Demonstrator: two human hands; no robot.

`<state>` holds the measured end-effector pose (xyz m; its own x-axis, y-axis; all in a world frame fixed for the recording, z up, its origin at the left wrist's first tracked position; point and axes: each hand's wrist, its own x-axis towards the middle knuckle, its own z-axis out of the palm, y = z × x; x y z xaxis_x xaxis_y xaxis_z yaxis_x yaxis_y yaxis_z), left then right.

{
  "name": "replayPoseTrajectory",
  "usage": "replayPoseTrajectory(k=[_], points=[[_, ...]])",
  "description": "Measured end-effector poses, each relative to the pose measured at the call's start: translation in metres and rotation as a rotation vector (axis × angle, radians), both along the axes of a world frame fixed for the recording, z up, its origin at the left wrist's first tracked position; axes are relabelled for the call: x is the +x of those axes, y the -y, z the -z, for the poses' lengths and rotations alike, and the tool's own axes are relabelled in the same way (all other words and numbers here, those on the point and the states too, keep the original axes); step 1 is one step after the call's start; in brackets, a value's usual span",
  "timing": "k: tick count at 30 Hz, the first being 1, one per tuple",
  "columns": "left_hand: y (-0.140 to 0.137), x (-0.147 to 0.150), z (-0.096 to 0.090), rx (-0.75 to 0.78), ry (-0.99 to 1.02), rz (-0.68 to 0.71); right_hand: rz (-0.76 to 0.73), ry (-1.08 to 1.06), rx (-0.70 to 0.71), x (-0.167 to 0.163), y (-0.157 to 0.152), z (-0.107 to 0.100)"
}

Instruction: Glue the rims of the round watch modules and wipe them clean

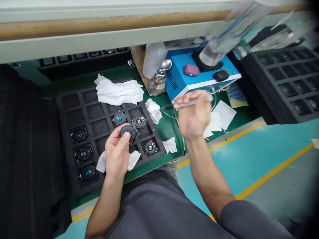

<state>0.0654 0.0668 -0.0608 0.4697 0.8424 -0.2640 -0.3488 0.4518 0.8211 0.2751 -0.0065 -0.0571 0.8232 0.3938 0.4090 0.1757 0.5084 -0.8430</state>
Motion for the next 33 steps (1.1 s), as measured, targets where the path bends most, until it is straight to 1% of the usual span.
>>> replayPoseTrajectory(k=[2,3,4,6,9,13,16,17,19,21,22,23,26,28,29,33], points=[[0.000,0.000,-0.005,-0.014,0.008,-0.018,0.004,0.027,-0.121,-0.001,-0.007,0.025],[0.000,0.000,-0.008,-0.027,0.013,-0.030,-0.009,0.056,-0.206,-0.001,-0.009,0.033],[0.001,0.000,-0.012,-0.039,0.016,-0.042,-0.032,0.099,-0.291,-0.001,-0.008,0.039],[0.005,0.000,-0.019,-0.054,0.020,-0.063,-0.058,0.203,-0.420,0.001,0.001,0.044],[0.013,0.002,-0.026,-0.056,0.038,-0.079,-0.071,0.309,-0.537,0.004,0.028,0.045],[0.021,0.011,-0.030,-0.099,0.076,-0.094,-0.080,0.463,-0.667,0.000,0.067,0.048],[0.027,0.023,-0.033,-0.146,0.075,-0.094,-0.036,0.574,-0.720,0.000,0.085,0.046],[0.029,0.027,-0.034,-0.161,0.072,-0.083,-0.013,0.620,-0.765,0.002,0.086,0.043],[0.035,0.035,-0.037,-0.187,0.075,-0.057,0.013,0.761,-0.969,0.012,0.081,0.036],[0.042,0.043,-0.040,-0.209,0.084,-0.045,-0.023,0.887,-1.207,0.024,0.069,0.028],[0.045,0.047,-0.041,-0.220,0.085,-0.046,-0.050,0.927,-1.282,0.028,0.062,0.024],[0.048,0.050,-0.041,-0.234,0.080,-0.054,-0.068,0.952,-1.320,0.032,0.055,0.021],[0.054,0.057,-0.040,-0.273,0.048,-0.096,-0.054,0.971,-1.313,0.037,0.048,0.012],[0.056,0.061,-0.038,-0.289,0.030,-0.114,0.015,0.956,-1.268,0.037,0.056,0.006],[0.056,0.063,-0.036,-0.294,0.023,-0.113,0.064,0.937,-1.217,0.036,0.064,0.002],[0.057,0.071,-0.028,-0.296,0.004,-0.060,0.231,0.857,-0.916,0.025,0.104,-0.016]])
